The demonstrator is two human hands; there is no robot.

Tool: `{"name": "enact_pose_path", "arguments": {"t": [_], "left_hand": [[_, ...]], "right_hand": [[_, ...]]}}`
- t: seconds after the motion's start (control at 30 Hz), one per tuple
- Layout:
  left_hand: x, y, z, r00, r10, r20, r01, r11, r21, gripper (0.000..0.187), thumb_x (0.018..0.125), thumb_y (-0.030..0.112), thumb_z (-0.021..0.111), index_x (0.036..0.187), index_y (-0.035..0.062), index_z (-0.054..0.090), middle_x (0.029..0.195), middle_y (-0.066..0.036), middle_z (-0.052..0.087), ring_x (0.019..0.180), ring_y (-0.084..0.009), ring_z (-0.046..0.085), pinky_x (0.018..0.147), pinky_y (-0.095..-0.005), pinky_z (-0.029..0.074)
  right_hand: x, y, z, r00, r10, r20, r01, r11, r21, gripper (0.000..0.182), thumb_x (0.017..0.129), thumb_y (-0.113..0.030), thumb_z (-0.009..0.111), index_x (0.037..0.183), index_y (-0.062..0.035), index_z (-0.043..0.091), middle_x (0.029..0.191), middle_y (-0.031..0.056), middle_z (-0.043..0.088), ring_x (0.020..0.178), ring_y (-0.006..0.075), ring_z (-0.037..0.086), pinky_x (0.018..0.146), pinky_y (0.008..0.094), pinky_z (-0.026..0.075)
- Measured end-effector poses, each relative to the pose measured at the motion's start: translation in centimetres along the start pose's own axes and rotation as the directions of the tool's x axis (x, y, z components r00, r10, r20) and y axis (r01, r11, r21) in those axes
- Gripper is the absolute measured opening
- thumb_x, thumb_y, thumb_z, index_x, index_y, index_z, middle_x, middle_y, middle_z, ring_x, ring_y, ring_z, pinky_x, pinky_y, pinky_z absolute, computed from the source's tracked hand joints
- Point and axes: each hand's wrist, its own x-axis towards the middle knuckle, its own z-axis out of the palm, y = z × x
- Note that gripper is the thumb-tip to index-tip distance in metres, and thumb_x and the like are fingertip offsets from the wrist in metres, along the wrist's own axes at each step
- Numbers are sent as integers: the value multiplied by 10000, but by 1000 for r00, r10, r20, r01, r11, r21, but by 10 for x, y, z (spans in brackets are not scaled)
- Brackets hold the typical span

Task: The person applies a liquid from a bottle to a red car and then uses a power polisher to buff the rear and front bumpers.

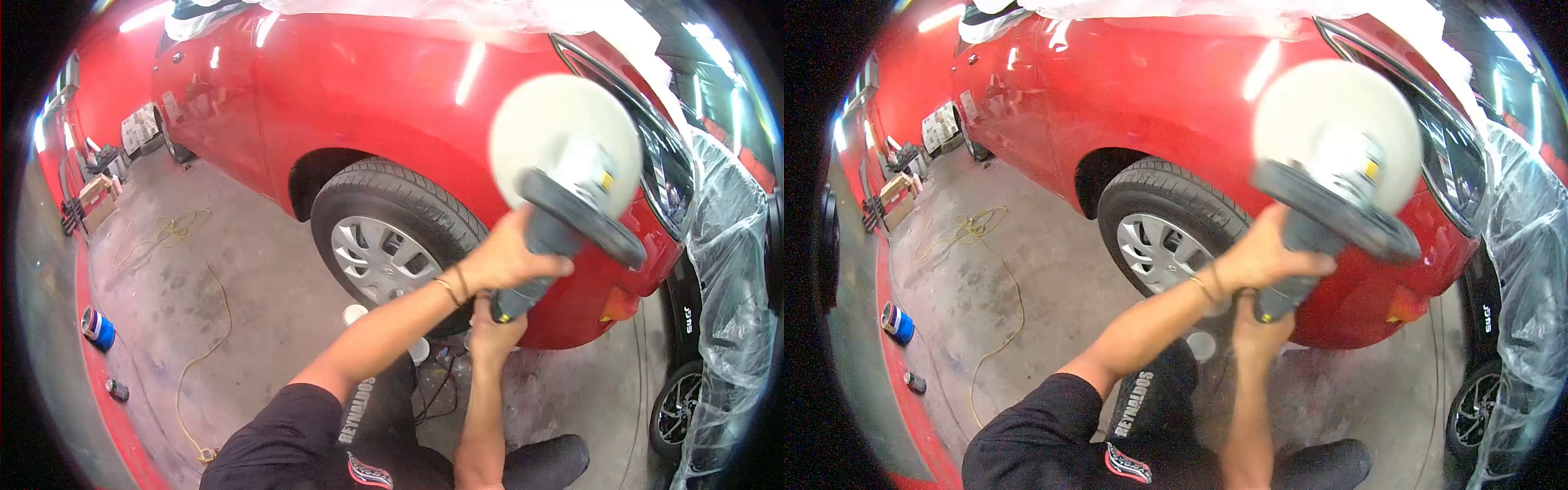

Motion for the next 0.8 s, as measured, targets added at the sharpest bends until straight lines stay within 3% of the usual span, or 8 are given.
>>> {"name": "enact_pose_path", "arguments": {"t": [0.07,0.13,0.2,0.3,0.4,0.47,0.67,0.8], "left_hand": [[2,3,24,995,-75,69,72,997,35,852,692,306,966,1359,-76,599,1179,-215,768,1125,-285,751,1027,-406,577],[2,4,27,991,-88,102,82,995,62,841,687,321,967,1333,-88,617,1160,-230,770,1118,-296,758,1019,-418,580],[-2,-10,12,998,-66,26,64,995,72,809,688,330,970,1306,-79,643,1158,-224,771,1108,-296,756,1013,-418,581],[-16,14,-48,1000,0,23,1,1000,-20,587,779,240,933,1250,-39,721,1103,-107,783,1030,-215,732,994,-396,580],[-41,-6,-83,985,-162,-68,145,969,-201,583,788,229,950,1245,-41,709,1106,-116,769,996,-223,750,941,-401,613],[-58,-15,-99,990,-128,-59,111,965,-237,539,825,214,889,1240,-73,700,1065,-173,783,871,-275,790,853,-431,658],[-112,-68,-129,938,-139,-318,3,919,-394,765,834,514,775,1359,-11,591,1184,-191,719,1018,-312,771,868,-446,668],[-139,-93,-111,930,-163,-329,37,933,-358,783,839,493,799,1394,-12,578,1185,-183,708,1050,-311,763,892,-445,665]], "right_hand": [[0,1,-24,961,273,36,-274,961,37,290,943,-112,832,1144,70,729,1067,126,806,954,211,748,865,400,579],[-2,-14,-28,952,302,42,-303,953,16,261,940,-113,837,1112,53,733,1040,115,797,952,207,742,858,400,578],[-3,6,-4,996,70,-57,-70,998,2,101,947,-51,795,974,5,717,824,63,730,698,155,669,646,342,513],[-15,-9,39,986,-166,-26,165,986,-37,175,914,-94,831,1009,4,720,868,64,754,737,140,695,674,348,552],[-30,-7,63,990,1,142,-7,999,37,350,888,-80,807,1187,42,673,984,91,780,852,158,712,775,350,580],[-36,-4,69,986,-50,160,62,996,-67,414,842,-62,819,1206,40,652,967,145,797,856,233,776,780,388,601],[-29,-1,60,884,-12,468,201,913,-356,501,791,-161,859,1208,7,638,962,290,776,938,499,768,825,547,609],[-43,54,51,883,-64,465,230,923,-308,621,753,-226,900,1241,22,607,937,296,763,889,513,754,818,561,606]]}}
